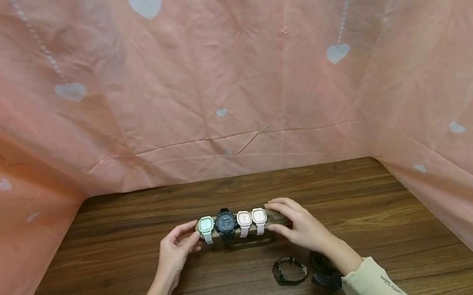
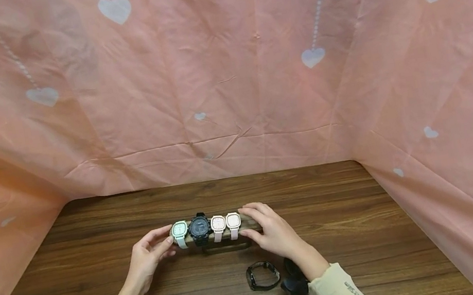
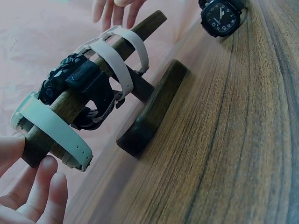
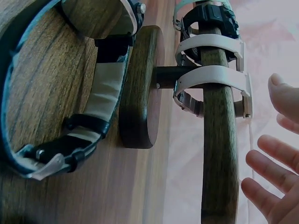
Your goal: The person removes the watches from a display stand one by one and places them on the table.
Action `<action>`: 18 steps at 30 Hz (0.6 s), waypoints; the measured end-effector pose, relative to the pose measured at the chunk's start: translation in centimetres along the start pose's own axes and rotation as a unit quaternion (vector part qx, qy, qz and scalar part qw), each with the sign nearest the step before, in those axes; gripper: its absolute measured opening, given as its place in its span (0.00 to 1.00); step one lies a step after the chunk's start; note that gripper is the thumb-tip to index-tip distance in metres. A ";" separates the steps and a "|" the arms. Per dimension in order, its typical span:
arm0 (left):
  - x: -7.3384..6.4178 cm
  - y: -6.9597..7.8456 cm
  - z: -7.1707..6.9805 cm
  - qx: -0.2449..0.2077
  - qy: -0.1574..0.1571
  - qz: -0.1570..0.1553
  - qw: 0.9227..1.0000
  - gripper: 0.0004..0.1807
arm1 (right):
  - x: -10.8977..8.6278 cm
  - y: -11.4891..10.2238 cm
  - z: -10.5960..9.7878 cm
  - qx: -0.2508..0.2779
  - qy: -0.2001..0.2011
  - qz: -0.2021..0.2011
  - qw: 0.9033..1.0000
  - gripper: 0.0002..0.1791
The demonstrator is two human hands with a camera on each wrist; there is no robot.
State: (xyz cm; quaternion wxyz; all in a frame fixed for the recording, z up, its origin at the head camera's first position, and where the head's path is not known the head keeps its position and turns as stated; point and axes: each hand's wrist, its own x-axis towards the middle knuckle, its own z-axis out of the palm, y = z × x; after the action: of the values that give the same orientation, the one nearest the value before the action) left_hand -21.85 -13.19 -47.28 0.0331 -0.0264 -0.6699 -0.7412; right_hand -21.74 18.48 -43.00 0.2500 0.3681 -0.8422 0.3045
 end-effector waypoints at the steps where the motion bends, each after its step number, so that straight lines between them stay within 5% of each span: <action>1: 0.0 0.0 0.0 -0.001 0.001 -0.001 1.000 0.19 | 0.1 0.0 0.1 0.001 -0.002 0.002 1.000 0.27; 18: 0.0 0.0 0.0 0.006 0.006 -0.008 1.000 0.18 | 1.3 0.0 0.8 -0.029 -0.057 0.041 0.997 0.30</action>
State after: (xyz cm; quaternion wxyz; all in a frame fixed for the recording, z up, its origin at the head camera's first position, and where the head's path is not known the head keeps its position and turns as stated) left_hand -21.88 -13.20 -47.23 0.0309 -0.0165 -0.6741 -0.7378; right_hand -22.69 17.34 -42.76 0.1992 0.3425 -0.8780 0.2684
